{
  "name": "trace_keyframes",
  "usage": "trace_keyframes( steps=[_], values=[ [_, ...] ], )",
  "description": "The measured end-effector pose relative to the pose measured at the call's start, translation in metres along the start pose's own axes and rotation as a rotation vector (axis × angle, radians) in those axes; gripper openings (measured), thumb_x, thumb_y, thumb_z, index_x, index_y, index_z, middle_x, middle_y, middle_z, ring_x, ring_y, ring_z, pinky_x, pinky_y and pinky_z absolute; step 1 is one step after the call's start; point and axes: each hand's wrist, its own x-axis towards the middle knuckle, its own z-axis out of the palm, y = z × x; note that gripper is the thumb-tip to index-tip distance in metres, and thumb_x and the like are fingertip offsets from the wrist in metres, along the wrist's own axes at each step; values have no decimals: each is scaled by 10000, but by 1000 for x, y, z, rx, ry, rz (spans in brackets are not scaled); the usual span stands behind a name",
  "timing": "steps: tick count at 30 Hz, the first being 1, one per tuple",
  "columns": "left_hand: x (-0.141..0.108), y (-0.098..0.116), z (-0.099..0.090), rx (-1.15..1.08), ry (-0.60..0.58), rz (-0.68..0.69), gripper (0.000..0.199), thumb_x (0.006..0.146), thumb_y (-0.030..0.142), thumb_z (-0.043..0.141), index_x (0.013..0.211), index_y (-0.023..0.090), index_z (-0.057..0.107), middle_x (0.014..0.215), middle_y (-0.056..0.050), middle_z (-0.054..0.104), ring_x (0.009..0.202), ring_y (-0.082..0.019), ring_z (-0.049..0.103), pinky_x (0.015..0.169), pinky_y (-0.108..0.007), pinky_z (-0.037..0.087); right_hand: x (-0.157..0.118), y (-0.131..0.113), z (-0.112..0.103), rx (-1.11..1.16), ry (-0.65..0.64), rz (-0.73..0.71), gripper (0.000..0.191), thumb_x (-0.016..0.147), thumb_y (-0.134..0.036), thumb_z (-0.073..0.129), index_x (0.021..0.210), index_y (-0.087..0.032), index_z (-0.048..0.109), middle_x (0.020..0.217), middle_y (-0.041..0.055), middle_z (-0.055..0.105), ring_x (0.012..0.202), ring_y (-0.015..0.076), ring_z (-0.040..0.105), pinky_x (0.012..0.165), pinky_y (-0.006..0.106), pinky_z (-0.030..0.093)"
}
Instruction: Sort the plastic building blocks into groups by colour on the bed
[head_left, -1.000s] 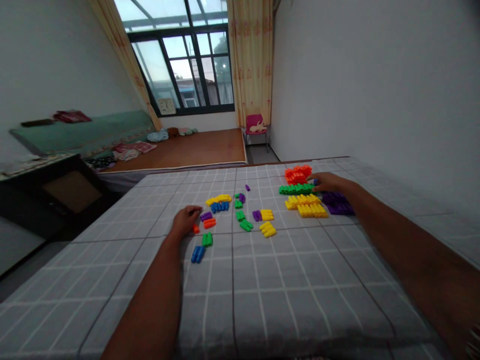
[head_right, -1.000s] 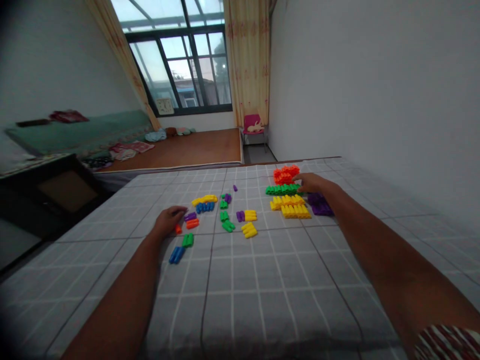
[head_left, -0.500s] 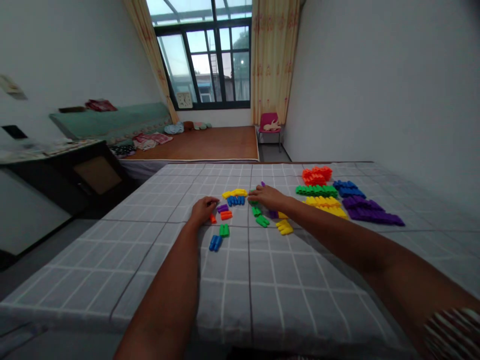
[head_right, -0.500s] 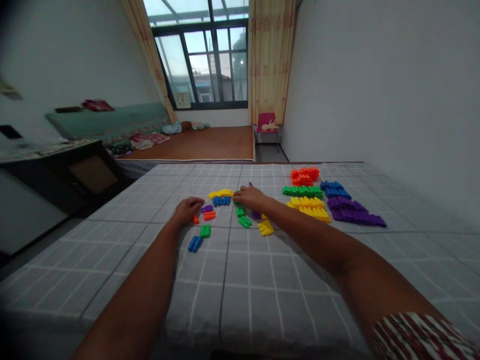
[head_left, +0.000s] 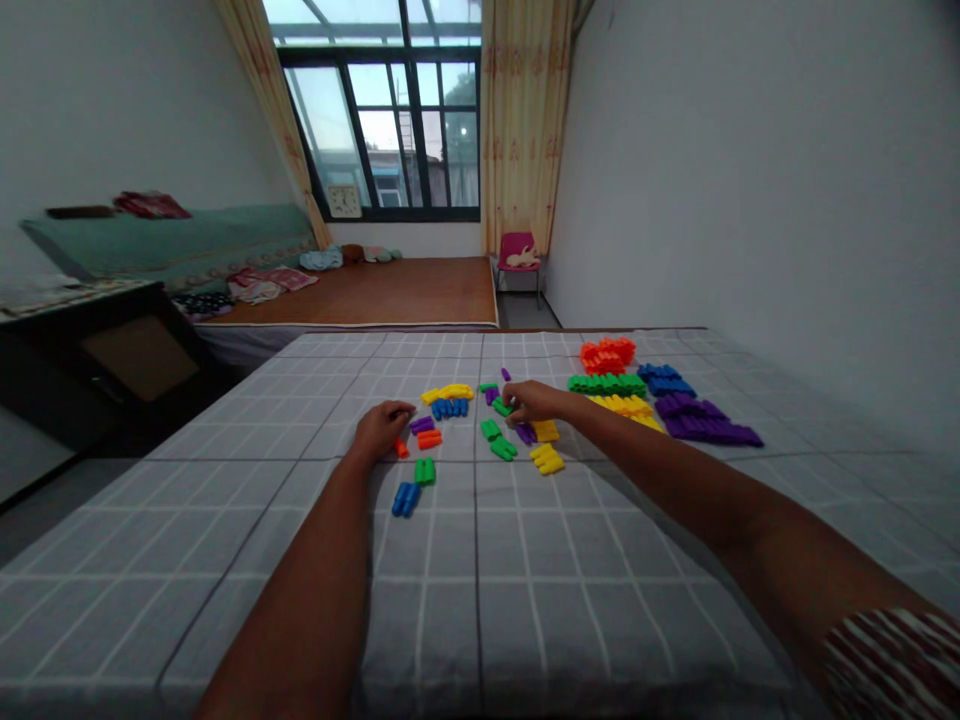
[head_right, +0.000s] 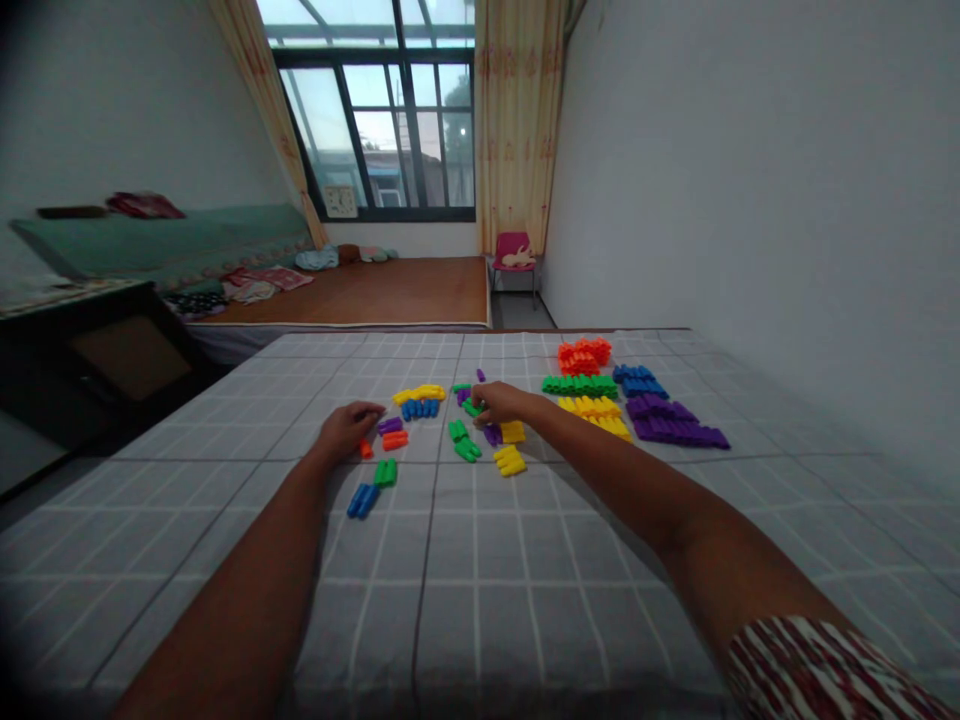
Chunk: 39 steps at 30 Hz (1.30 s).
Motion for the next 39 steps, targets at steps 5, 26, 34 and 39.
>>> trace_keyframes(
  steps=[5,26,34,39],
  values=[
    [-2,0,1,9,2,-12,329,839,278,510,1066,212,740,1059,-46,737,955,-209,665,812,-284,501,-3,0,2,46,12,-17,443,730,-165,737,1153,-185,608,996,41,716,857,173,665,731,242,445],
    [-4,2,7,-115,19,16,326,828,211,528,1084,187,728,1045,-47,746,982,-195,657,850,-282,507,75,-31,20,263,258,-72,312,854,-209,575,1156,-168,645,1105,71,706,992,188,634,875,315,482],
    [-2,2,4,-12,-2,24,317,852,264,509,1070,206,732,1088,-48,730,1007,-202,654,861,-280,494,-18,-20,14,356,135,-231,391,782,-165,605,1170,-163,656,1039,60,700,871,171,638,795,291,486],
    [-2,5,0,71,-32,-1,332,861,283,498,1089,205,726,1111,-57,714,999,-203,654,837,-273,490,-55,-41,20,80,79,-295,444,744,-18,544,1135,-182,678,1042,66,693,943,192,613,845,295,446]
  ],
)
